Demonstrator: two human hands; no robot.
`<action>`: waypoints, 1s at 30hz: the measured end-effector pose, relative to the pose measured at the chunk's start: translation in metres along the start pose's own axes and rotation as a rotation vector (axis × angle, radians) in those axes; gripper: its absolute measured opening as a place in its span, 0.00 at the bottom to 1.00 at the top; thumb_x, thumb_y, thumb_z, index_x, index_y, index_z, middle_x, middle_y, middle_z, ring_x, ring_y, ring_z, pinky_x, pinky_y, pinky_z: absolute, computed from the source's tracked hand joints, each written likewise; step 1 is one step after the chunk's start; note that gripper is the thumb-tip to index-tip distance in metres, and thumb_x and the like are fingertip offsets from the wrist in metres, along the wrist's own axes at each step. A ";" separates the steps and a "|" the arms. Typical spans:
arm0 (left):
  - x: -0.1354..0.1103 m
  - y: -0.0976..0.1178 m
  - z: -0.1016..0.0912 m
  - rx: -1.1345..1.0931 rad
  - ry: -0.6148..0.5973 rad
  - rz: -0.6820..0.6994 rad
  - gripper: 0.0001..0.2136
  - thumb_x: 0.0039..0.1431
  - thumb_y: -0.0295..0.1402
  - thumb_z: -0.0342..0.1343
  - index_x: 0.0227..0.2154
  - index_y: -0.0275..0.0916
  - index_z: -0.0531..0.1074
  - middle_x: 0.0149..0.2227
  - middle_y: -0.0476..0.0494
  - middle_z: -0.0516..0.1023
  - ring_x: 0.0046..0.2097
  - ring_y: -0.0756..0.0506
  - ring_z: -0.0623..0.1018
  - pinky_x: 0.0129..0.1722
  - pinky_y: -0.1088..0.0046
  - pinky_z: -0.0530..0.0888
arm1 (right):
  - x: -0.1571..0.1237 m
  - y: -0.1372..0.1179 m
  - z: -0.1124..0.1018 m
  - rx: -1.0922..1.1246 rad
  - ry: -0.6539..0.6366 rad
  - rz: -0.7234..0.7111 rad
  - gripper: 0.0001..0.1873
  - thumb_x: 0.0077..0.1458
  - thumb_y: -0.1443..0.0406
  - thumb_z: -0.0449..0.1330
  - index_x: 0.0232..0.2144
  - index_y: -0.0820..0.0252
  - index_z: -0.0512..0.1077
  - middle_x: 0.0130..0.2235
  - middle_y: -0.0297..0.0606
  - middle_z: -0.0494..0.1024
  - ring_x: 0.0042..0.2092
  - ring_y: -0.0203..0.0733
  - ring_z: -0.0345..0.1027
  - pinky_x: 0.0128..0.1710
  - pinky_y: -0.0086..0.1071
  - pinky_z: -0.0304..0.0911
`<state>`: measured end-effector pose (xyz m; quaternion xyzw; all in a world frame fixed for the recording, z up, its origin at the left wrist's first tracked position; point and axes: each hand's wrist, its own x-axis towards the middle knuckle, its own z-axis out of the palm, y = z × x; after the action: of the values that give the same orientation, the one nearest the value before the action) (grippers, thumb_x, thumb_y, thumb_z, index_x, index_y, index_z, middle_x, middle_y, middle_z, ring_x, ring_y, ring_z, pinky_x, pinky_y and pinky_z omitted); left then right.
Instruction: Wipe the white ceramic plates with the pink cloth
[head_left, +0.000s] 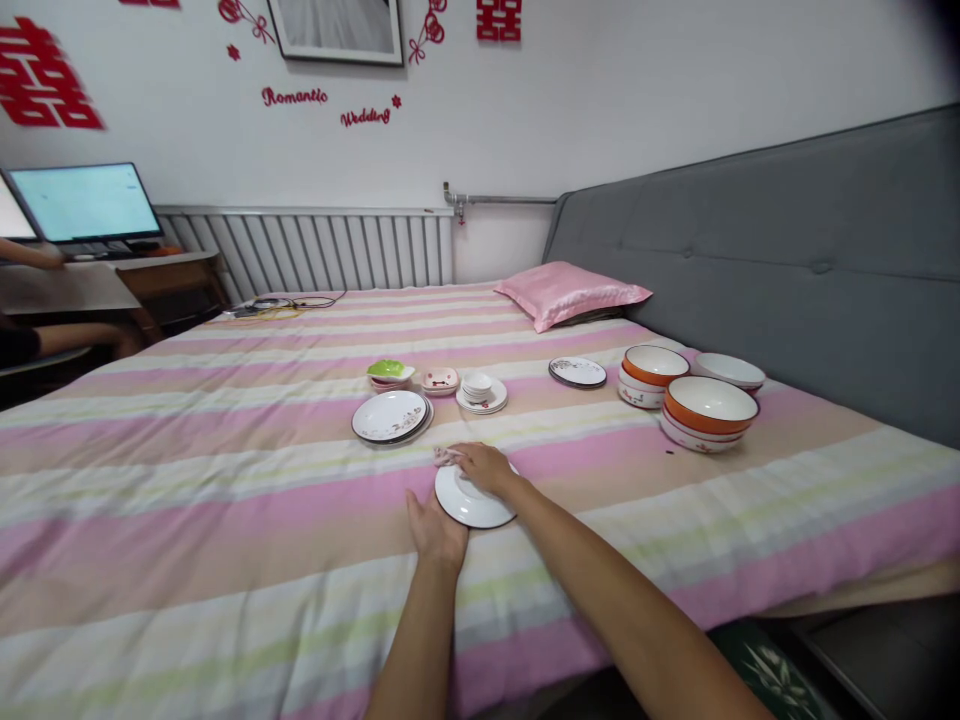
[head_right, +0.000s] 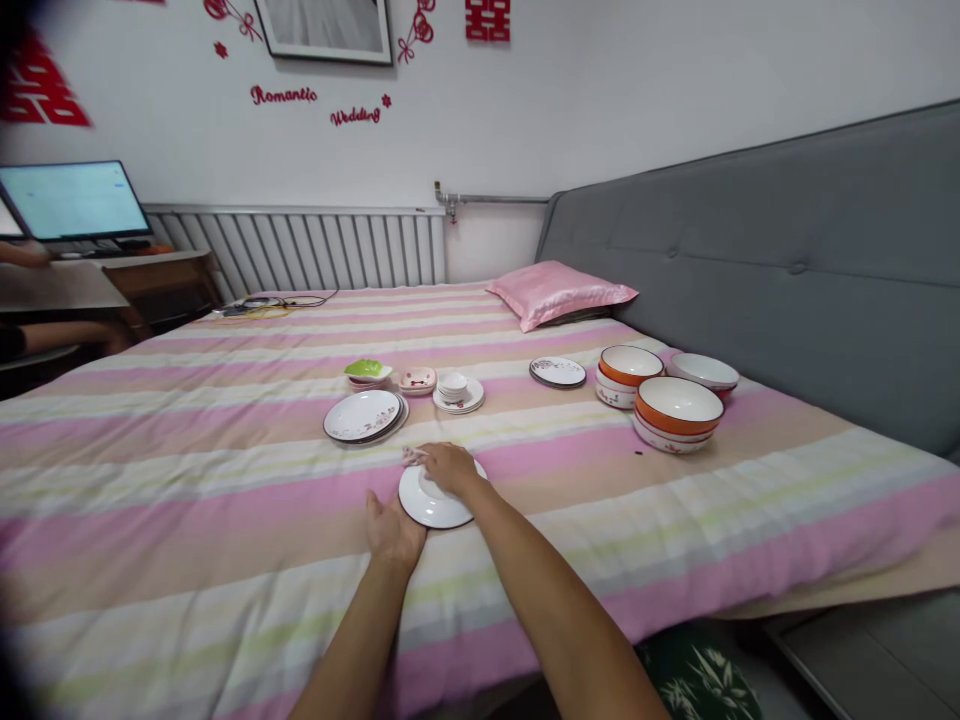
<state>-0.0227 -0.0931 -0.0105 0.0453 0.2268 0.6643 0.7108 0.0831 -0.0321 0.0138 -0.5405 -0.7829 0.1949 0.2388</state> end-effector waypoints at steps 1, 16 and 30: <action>0.000 0.000 0.000 0.005 0.004 -0.001 0.36 0.57 0.55 0.35 0.54 0.28 0.64 0.51 0.24 0.71 0.51 0.34 0.73 0.50 0.56 0.68 | -0.001 0.003 -0.001 0.002 0.007 0.041 0.20 0.58 0.63 0.46 0.50 0.48 0.68 0.51 0.33 0.73 0.50 0.42 0.66 0.45 0.32 0.60; -0.002 0.000 0.003 -0.007 0.035 -0.008 0.34 0.57 0.53 0.39 0.54 0.29 0.64 0.52 0.23 0.70 0.51 0.31 0.72 0.49 0.50 0.68 | -0.088 -0.001 -0.006 -0.012 0.158 0.393 0.26 0.57 0.64 0.45 0.58 0.47 0.58 0.59 0.32 0.63 0.54 0.44 0.64 0.50 0.38 0.61; 0.001 0.004 -0.007 -0.071 0.010 -0.090 0.33 0.58 0.51 0.38 0.51 0.25 0.66 0.41 0.24 0.77 0.45 0.31 0.76 0.47 0.47 0.68 | -0.110 -0.032 0.008 -0.102 -0.001 -0.179 0.20 0.62 0.63 0.46 0.55 0.45 0.62 0.59 0.28 0.63 0.63 0.39 0.47 0.62 0.42 0.39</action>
<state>-0.0286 -0.0930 -0.0155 0.0064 0.2082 0.6395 0.7400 0.0871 -0.1466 0.0073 -0.4799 -0.8370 0.1327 0.2271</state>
